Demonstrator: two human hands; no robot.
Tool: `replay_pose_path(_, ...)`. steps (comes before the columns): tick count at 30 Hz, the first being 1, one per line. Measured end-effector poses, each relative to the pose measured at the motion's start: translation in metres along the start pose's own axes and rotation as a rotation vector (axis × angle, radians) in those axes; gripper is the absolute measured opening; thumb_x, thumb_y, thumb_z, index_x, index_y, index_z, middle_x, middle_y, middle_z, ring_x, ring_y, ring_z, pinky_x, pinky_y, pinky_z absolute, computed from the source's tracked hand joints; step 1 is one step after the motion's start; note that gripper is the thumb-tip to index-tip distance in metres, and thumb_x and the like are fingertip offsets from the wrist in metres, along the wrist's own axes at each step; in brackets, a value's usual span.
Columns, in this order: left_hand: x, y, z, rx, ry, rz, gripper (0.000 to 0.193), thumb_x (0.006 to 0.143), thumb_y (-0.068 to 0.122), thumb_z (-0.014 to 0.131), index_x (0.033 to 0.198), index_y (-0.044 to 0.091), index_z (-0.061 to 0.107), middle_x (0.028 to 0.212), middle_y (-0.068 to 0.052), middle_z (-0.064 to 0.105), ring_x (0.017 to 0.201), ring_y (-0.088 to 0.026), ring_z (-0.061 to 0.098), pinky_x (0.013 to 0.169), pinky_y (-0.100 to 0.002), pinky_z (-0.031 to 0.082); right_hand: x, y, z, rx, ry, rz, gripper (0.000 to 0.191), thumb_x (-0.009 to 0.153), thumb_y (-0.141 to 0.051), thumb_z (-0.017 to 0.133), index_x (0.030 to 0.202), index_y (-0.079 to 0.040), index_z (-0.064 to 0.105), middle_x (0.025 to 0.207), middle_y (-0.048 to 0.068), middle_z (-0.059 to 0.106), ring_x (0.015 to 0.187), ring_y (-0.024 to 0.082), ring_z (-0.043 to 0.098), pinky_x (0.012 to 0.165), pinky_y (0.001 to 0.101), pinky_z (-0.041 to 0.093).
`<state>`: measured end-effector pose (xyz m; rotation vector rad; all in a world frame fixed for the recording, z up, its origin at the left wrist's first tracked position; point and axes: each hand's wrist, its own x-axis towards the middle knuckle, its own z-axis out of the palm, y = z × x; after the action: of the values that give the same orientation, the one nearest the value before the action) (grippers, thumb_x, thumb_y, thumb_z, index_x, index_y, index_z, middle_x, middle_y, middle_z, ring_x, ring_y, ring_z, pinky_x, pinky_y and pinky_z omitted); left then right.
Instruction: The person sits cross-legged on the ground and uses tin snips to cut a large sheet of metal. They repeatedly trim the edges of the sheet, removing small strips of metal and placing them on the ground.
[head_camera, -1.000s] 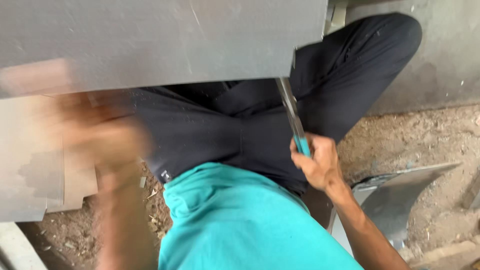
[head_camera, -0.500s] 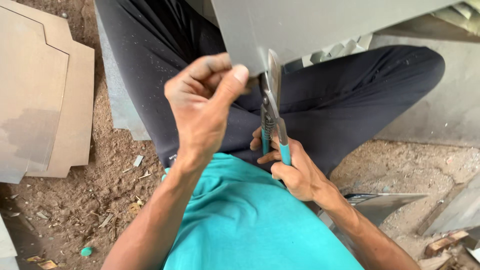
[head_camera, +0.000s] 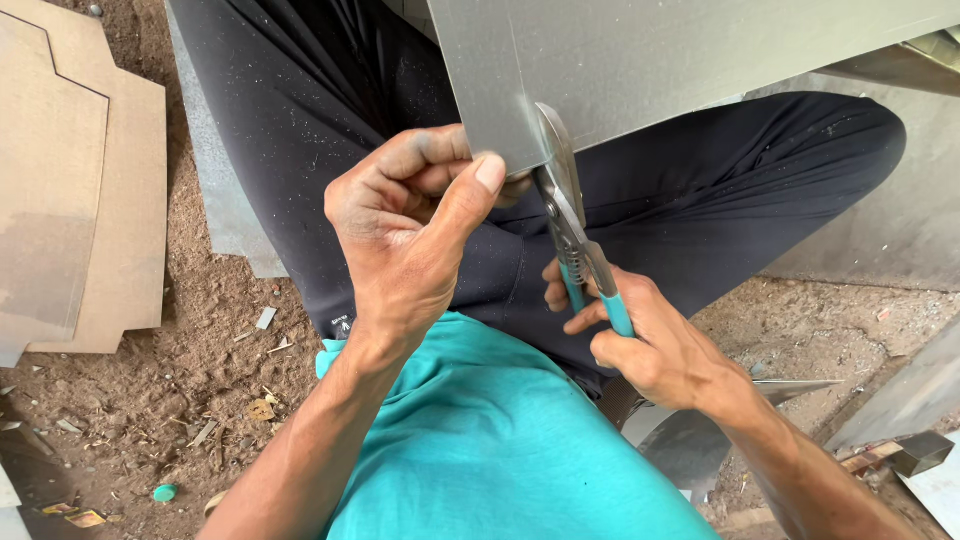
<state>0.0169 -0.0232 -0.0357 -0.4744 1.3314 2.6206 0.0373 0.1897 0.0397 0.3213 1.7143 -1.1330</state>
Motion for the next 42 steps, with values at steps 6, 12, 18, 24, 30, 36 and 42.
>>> replay_pose_path(6,0.003,0.007,0.005,0.002,0.002,-0.005,0.02,0.105,-0.001,0.068,0.122,-0.01,0.067,0.102,-0.018,0.076,0.092,-0.019,0.077,0.091,-0.033,0.066,-0.002,-0.005,-0.009,0.041,-0.083,0.006,0.071,0.058,-0.011,0.051,0.128,0.0,0.054,0.11,0.015,0.064,0.104,0.025,0.064,0.088,0.0392,0.058)
replay_pose_path(12,-0.001,-0.001,-0.002,0.002,-0.01,-0.012,0.02,0.106,-0.001,0.068,0.123,-0.01,0.067,0.101,-0.02,0.077,0.094,-0.02,0.077,0.09,-0.033,0.066,0.002,0.001,-0.012,-0.181,0.025,0.089,0.046,0.062,-0.011,0.053,0.106,-0.003,0.063,0.079,0.007,0.068,0.061,0.018,0.055,0.056,0.0351,0.049)
replay_pose_path(18,0.009,0.009,0.004,0.149,0.011,0.032,0.011,0.101,0.004,0.072,0.102,-0.006,0.068,0.082,-0.005,0.066,0.071,-0.008,0.06,0.067,-0.022,0.05,0.007,0.019,-0.015,-0.26,0.098,-0.054,0.016,0.072,-0.009,0.055,0.082,-0.002,0.065,0.058,0.005,0.061,0.048,0.014,0.055,0.047,0.0316,0.045)
replay_pose_path(24,0.068,0.007,0.033,0.343,0.134,0.374,0.04,0.113,0.017,0.063,0.078,0.006,0.047,0.069,0.007,0.041,0.058,-0.002,0.032,0.053,-0.022,0.024,0.003,0.046,-0.03,-0.189,0.07,-0.039,0.02,0.072,-0.009,0.056,0.086,0.001,0.066,0.065,0.008,0.063,0.057,0.016,0.059,0.055,0.0326,0.049)
replay_pose_path(30,0.031,-0.07,0.078,0.186,0.233,0.219,0.048,0.11,0.022,0.069,0.07,0.008,0.047,0.063,0.01,0.043,0.059,0.001,0.033,0.055,-0.02,0.026,-0.035,0.067,-0.031,0.283,0.055,-0.081,0.071,0.06,-0.009,0.052,0.131,0.002,0.053,0.121,0.015,0.062,0.111,0.021,0.063,0.084,0.0354,0.059)
replay_pose_path(36,0.005,-0.103,0.114,0.263,-0.193,-0.254,0.026,0.093,0.021,0.08,0.108,0.001,0.076,0.103,-0.001,0.075,0.094,-0.009,0.069,0.086,-0.022,0.057,-0.056,0.12,0.026,0.527,0.509,-0.103,0.073,0.065,-0.011,0.047,0.137,0.005,0.046,0.121,0.018,0.061,0.112,0.026,0.061,0.091,0.0389,0.057)
replay_pose_path(42,-0.007,-0.11,0.135,0.328,-0.211,-0.273,0.025,0.094,0.021,0.08,0.108,0.0,0.078,0.099,-0.002,0.076,0.089,-0.01,0.07,0.082,-0.023,0.058,-0.048,0.116,0.033,0.559,0.544,-0.165,0.065,0.065,-0.011,0.048,0.128,0.004,0.05,0.107,0.016,0.058,0.098,0.025,0.058,0.083,0.0398,0.058)
